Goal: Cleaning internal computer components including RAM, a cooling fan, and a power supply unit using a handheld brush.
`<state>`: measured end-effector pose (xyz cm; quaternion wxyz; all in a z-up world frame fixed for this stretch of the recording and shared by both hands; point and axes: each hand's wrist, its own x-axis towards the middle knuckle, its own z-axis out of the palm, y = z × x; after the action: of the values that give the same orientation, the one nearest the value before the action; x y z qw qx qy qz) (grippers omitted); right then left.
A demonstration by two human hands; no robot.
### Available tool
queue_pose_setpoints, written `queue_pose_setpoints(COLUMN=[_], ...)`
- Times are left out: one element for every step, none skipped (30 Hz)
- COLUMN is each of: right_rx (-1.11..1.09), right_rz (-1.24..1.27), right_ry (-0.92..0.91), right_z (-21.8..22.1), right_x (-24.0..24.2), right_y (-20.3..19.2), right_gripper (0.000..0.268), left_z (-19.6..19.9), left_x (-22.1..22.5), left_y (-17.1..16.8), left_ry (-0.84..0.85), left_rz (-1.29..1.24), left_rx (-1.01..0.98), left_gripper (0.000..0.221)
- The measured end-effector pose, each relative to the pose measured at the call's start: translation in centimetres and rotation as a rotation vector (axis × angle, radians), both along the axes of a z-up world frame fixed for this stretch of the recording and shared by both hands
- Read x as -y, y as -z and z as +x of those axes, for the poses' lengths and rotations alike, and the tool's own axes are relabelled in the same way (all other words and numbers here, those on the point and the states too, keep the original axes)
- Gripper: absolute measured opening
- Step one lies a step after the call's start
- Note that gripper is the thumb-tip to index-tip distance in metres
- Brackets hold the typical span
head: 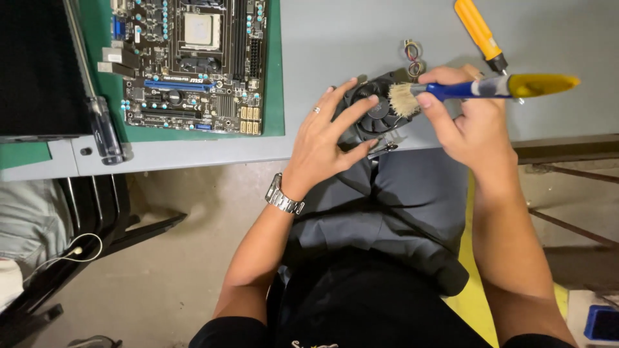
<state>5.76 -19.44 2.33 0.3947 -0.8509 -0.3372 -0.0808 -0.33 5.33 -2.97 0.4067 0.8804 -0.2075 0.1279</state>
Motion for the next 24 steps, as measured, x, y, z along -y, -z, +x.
queue_pose_setpoints(right_rx=[0.0,0.008,0.015,0.015,0.017,0.021,0.022,0.077,0.132,0.13,0.224,0.323,0.326,0.249,0.171,0.173,0.171,0.166,0.165,0.201,0.237,0.238,0.113,-0.011], right_rz=[0.002,-0.03,-0.063,-0.063,0.015,0.095,0.096,0.105,0.115,0.114,0.035,-0.045,-0.045,0.037,0.119,0.119,0.104,0.09,0.089,0.06,0.03,0.032,0.149,0.266], right_ry=[0.005,0.009,0.012,0.015,-0.021,-0.06,-0.061,-0.039,-0.016,-0.015,-0.001,0.011,0.011,0.04,0.069,0.071,0.067,0.06,0.059,0.12,0.181,0.179,0.178,0.178], right_z=[-0.1,-0.2,-0.2,-0.5,-0.7,-0.9,-0.6,-0.4,-0.3,-0.1,0.0,0.4,0.1,-0.3,-0.8,-0.8,-0.9,-1.1,-0.8,-0.6,-0.4,-0.7,-1.0,-1.2], right_x=[-0.2,-0.4,-0.5,-0.5,-0.6,-0.7,-0.8,-1.0,-1.1,-0.8,-0.6,-0.3,-0.5,-0.6,-0.7,-1.1,-1.4,-1.8,-1.2,-0.7,-0.2,-0.5,-0.9,-1.1], right_y=[-0.1,-0.3,-0.5,-0.3,-0.2,0.0,0.7,1.4,2.2,1.3,0.4,-0.6,-0.1,0.4,0.9,1.3,1.8,2.3,2.2,2.1,1.9,1.7,1.4,1.1], right_gripper=[0.017,0.018,0.019,0.019,0.017,0.016,0.016,0.014,0.012,0.012,0.011,0.01,0.01,0.01,0.011,0.011,0.011,0.012,0.012,0.009,0.008,0.008,0.012,0.016], left_z=[0.0,0.0,0.0,0.0,0.0,0.0,0.2,0.3,0.3,0.3,0.2,0.4,0.4,0.3,0.3,0.3,0.3,0.2,0.3,0.3,0.3,0.2,0.0,0.1], left_x=[0.1,0.2,0.4,0.4,0.4,0.4,0.7,1.1,1.5,1.5,1.5,1.5,1.5,1.6,1.6,1.6,1.6,1.6,1.6,1.6,1.6,1.5,1.4,1.4], left_y=[0.4,0.7,1.1,1.2,1.3,1.4,1.6,1.9,2.1,2.2,2.2,2.2,2.3,2.3,2.3,2.3,2.4,2.4,2.5,2.5,2.6,2.4,2.1,1.9], left_ry=[0.005,-0.015,-0.035,-0.033,-0.032,-0.035,-0.036,-0.092,-0.148,-0.147,-0.146,-0.145,-0.145,-0.149,-0.154,-0.152,-0.155,-0.16,-0.162,-0.161,-0.16,-0.162,-0.155,-0.145], left_rz=[0.002,-0.004,-0.011,-0.01,-0.019,-0.026,-0.025,-0.105,-0.184,-0.184,-0.202,-0.221,-0.221,-0.222,-0.222,-0.223,-0.22,-0.217,-0.218,-0.229,-0.24,-0.239,-0.228,-0.219], left_rx=[0.0,0.027,0.053,0.054,0.073,0.093,0.094,0.093,0.091,0.089,0.089,0.094,0.097,0.094,0.091,0.092,0.093,0.091,0.09,0.092,0.094,0.096,0.086,0.08], left_gripper=[0.055,0.056,0.058,0.058,0.057,0.057,0.057,0.054,0.051,0.051,0.047,0.042,0.042,0.041,0.041,0.041,0.041,0.041,0.041,0.04,0.04,0.04,0.041,0.042])
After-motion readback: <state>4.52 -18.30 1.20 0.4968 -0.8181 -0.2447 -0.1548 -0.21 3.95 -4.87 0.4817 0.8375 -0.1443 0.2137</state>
